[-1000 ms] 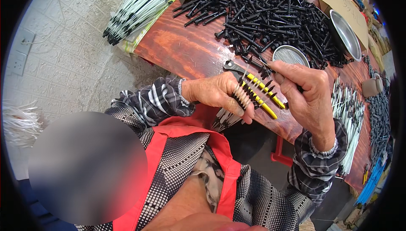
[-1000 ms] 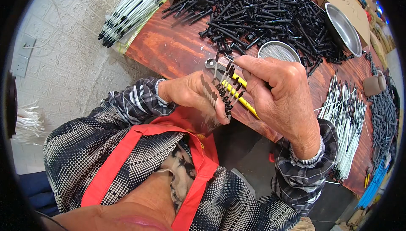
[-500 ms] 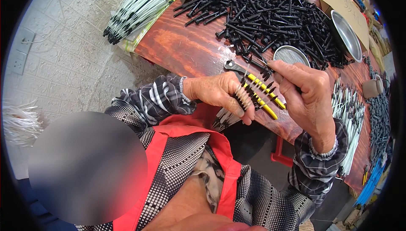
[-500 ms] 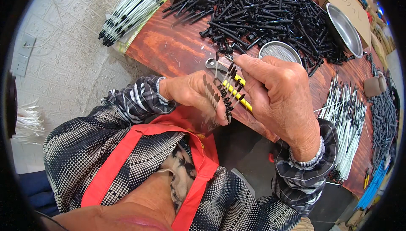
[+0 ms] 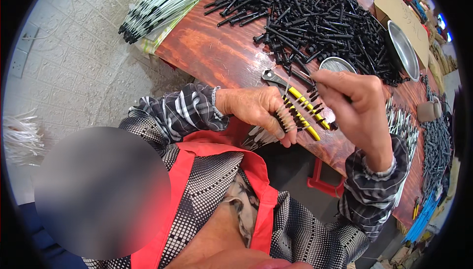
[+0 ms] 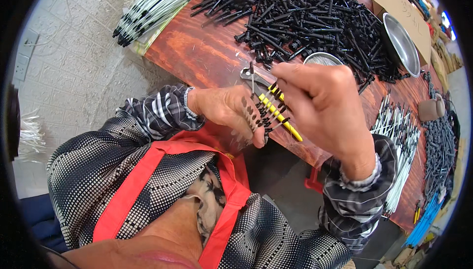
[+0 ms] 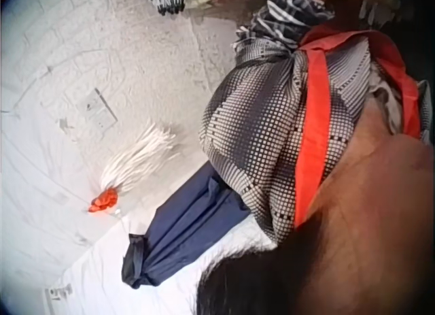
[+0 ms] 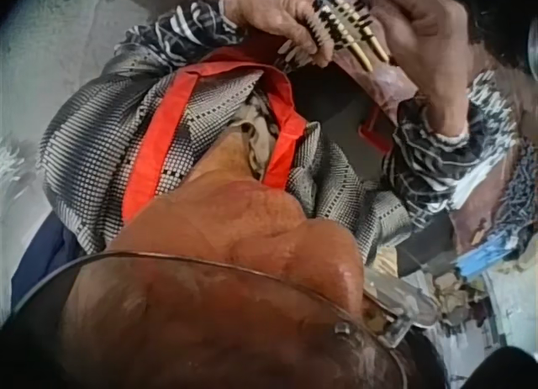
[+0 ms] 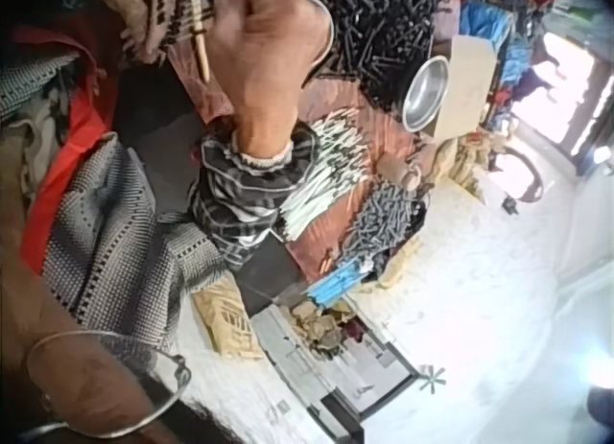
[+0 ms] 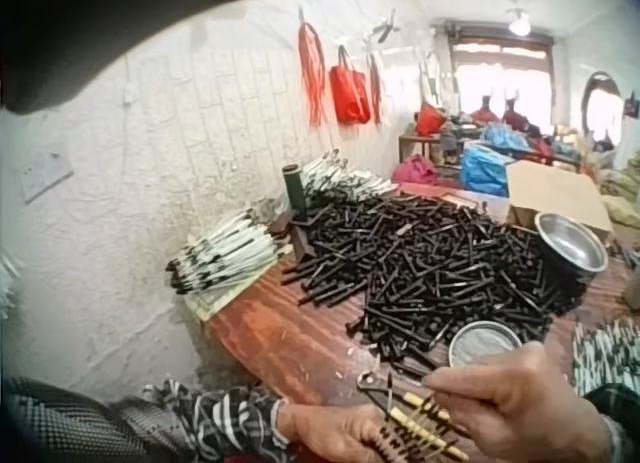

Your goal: The person weaves wire through a bundle of tipped rods by hand, spreads them out, and handles plastic components from the table.

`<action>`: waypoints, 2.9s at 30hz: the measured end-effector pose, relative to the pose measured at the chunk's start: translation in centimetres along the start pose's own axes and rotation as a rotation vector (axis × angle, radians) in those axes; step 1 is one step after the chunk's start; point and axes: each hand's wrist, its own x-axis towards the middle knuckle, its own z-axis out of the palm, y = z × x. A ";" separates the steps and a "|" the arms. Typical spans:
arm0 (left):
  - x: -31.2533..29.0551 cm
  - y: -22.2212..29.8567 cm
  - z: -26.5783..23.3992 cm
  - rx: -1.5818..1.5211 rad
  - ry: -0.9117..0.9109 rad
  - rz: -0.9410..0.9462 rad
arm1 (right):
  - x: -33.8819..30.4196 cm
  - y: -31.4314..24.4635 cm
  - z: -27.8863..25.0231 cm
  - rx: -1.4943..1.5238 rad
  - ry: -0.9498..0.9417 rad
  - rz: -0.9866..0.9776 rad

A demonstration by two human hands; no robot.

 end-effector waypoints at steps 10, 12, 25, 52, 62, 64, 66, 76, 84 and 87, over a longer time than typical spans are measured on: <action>0.4 0.5 0.3 0.092 -0.109 0.069 | 0.9 3.0 -1.8 0.748 -0.342 0.488; 0.6 0.4 0.3 0.084 -0.115 0.076 | 0.8 3.7 -2.2 0.825 -0.464 0.529; 0.0 2.2 0.6 -0.074 -0.058 -0.154 | 1.6 -0.9 -1.3 -0.412 -0.090 -0.367; 1.0 -1.0 0.6 -0.059 -0.080 -0.007 | 2.8 -1.1 -1.6 -0.682 -0.235 -0.583; 1.4 -1.1 0.7 -0.088 -0.099 0.013 | 1.5 -1.0 -1.3 0.375 -0.289 0.571; 1.4 -1.3 0.8 -0.098 -0.096 0.050 | 1.8 -0.7 -1.3 0.490 -0.287 0.666; 1.8 -1.5 0.8 -0.145 -0.085 0.044 | 1.8 -0.7 -1.1 0.642 -0.242 0.790; 1.4 -0.6 0.6 -0.083 -0.114 -0.030 | 2.0 -0.7 -1.8 -0.532 -0.352 -0.301; 1.7 0.0 0.3 -0.102 -0.091 -0.006 | 0.4 -1.8 -1.5 -0.634 -0.284 -0.097; 1.1 -0.3 1.0 -0.099 -0.034 0.029 | 0.4 -2.6 -1.9 0.073 -0.183 0.401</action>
